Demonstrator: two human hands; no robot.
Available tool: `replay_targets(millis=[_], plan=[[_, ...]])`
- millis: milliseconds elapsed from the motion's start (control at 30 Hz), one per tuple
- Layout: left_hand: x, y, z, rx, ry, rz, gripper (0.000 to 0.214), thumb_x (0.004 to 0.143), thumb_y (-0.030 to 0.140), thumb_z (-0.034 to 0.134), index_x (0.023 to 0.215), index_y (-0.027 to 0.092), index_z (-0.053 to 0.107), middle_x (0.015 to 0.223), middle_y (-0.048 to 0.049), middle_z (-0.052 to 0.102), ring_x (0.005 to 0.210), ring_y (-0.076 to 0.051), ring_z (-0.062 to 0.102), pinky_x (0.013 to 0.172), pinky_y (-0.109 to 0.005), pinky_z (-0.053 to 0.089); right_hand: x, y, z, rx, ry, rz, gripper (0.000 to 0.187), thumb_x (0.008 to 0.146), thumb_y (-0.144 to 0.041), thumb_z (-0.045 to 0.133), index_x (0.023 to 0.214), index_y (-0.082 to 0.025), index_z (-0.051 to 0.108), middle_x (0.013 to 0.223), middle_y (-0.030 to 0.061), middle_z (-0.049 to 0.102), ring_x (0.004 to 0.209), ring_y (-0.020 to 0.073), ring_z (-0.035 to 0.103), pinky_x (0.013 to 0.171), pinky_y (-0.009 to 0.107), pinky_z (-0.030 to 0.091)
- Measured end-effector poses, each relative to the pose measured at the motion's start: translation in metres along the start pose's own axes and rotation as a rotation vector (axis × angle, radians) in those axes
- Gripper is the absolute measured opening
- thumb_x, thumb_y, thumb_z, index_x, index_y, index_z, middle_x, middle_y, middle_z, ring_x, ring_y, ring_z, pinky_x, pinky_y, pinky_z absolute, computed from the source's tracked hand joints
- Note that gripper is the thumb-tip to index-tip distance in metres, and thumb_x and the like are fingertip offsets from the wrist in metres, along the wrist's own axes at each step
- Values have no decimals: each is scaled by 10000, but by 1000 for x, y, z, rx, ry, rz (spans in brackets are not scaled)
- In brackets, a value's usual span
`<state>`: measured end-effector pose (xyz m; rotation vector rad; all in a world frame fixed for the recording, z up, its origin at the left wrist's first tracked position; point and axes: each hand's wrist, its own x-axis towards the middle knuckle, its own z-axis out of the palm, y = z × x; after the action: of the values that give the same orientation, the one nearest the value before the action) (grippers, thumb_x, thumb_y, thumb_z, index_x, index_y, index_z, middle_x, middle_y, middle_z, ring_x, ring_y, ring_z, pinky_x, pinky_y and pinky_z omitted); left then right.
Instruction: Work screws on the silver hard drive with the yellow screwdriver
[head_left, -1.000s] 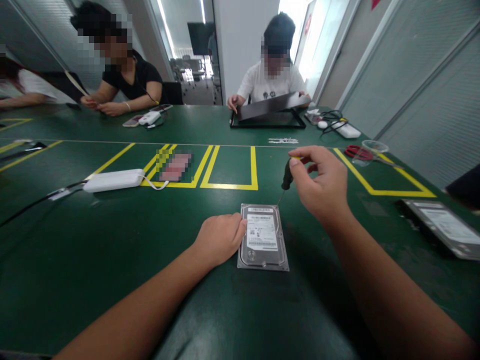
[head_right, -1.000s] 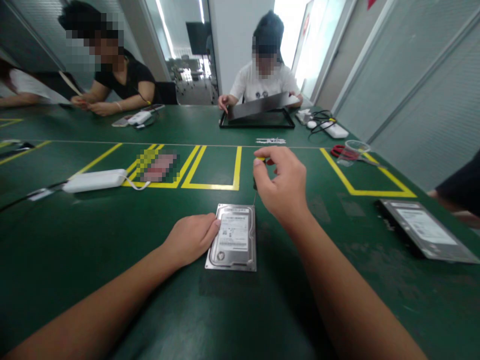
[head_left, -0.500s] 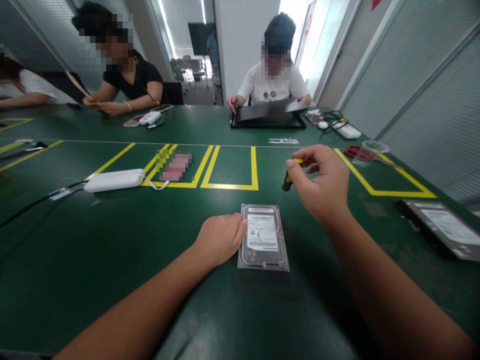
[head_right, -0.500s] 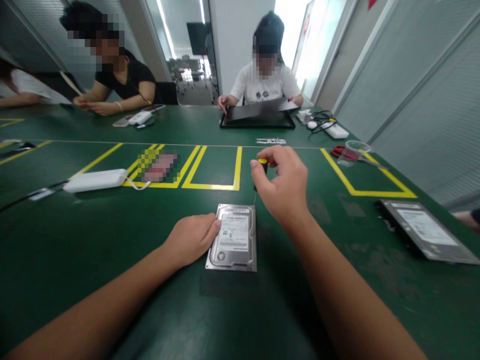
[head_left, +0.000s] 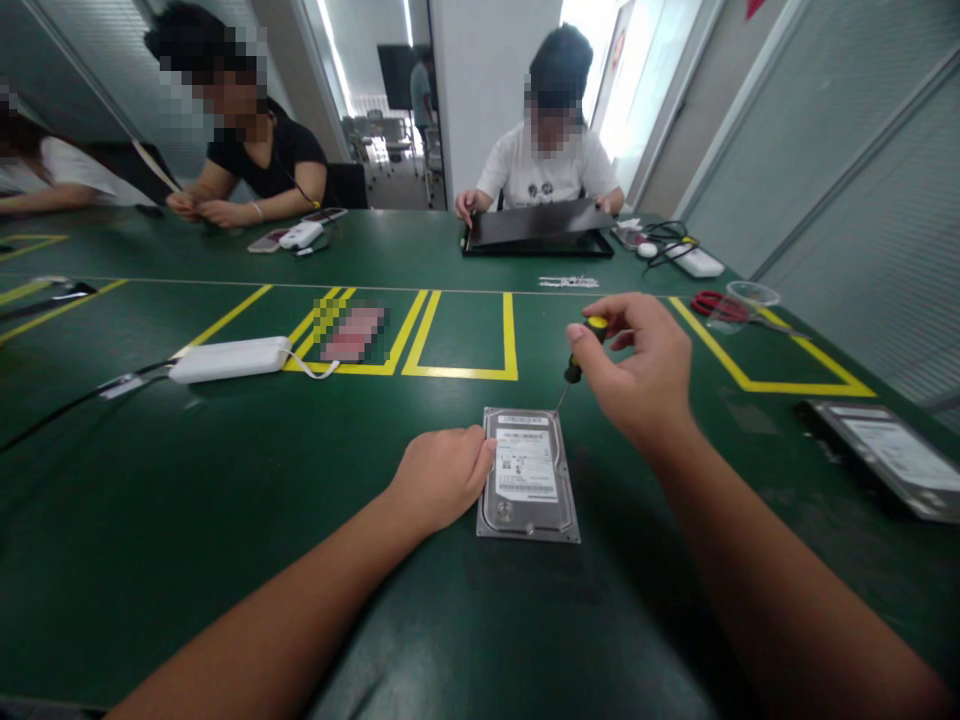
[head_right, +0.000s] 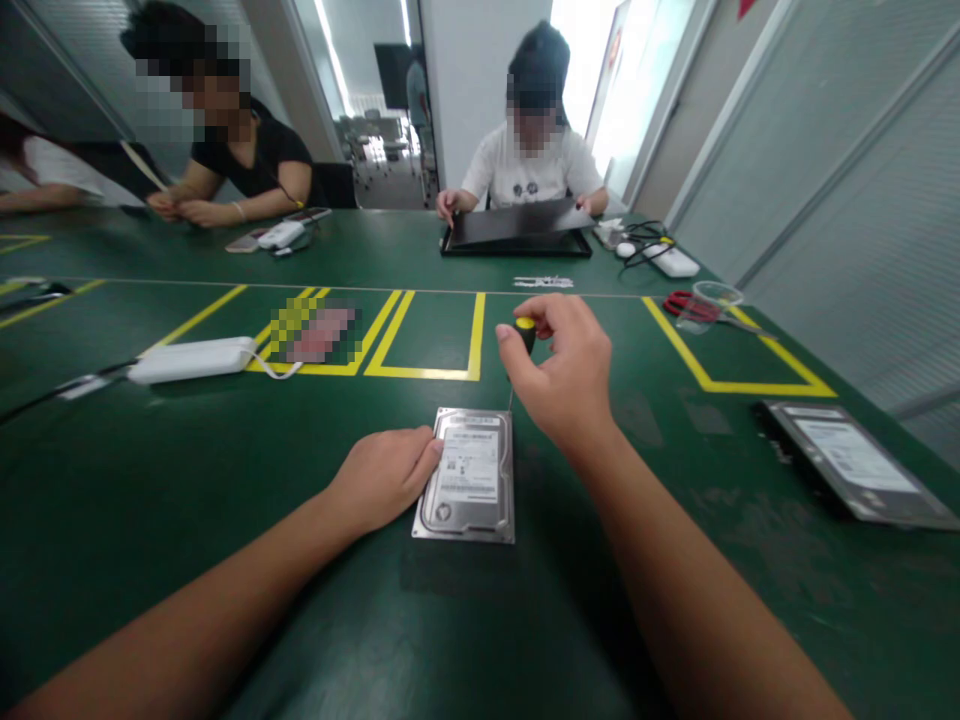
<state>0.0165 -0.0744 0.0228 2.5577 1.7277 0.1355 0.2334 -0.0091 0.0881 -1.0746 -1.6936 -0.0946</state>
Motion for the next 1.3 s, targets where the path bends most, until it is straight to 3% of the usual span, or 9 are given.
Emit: replay_targets(millis=[233, 500, 667, 933, 1167, 1300], plan=[[0, 1, -1, -13, -8, -2, 437, 1050, 394, 228, 868, 204, 576, 848, -52, 703, 773, -253, 687, 642, -347, 457, -2, 2, 2, 16, -15, 33, 202, 817, -341, 655, 959, -199, 637, 865, 26, 625, 732, 151, 548, 653, 299, 438], [1, 0, 0, -13, -6, -7, 426, 1048, 394, 240, 872, 204, 578, 852, -54, 704, 769, -254, 685, 641, -345, 455, -3, -1, 4, -48, -149, 74, 195, 809, -374, 650, 793, -183, 615, 727, 2, 559, 678, 140, 495, 634, 289, 358], [0, 0, 1, -10, 1, -6, 423, 1050, 398, 240, 866, 205, 568, 858, -50, 709, 770, -241, 684, 644, -331, 449, -6, 0, 7, -121, -212, 120, 318, 812, -430, 628, 666, -197, 468, 660, -17, 469, 618, 124, 408, 600, 284, 279], [0, 0, 0, -3, -8, -7, 433, 1049, 398, 238, 879, 203, 586, 858, -55, 711, 782, -251, 691, 652, -346, 459, -5, 0, 8, -113, -254, 215, 348, 842, -442, 591, 634, -194, 463, 627, -12, 482, 578, 113, 381, 590, 284, 251], [-1, 1, -2, -8, -15, -12, 439, 1049, 398, 236, 891, 199, 595, 874, -61, 714, 793, -249, 694, 665, -347, 473, 2, -17, -8, -125, -83, 112, 307, 851, -435, 611, 682, -194, 524, 637, -8, 485, 605, 129, 421, 596, 286, 280], [-1, 1, -3, -8, -25, -22, 437, 1048, 400, 235, 909, 199, 596, 885, -67, 719, 791, -251, 698, 666, -345, 479, 2, -29, -11, -138, -165, 7, 287, 878, -438, 595, 736, -194, 546, 672, -3, 501, 624, 130, 430, 606, 282, 293]])
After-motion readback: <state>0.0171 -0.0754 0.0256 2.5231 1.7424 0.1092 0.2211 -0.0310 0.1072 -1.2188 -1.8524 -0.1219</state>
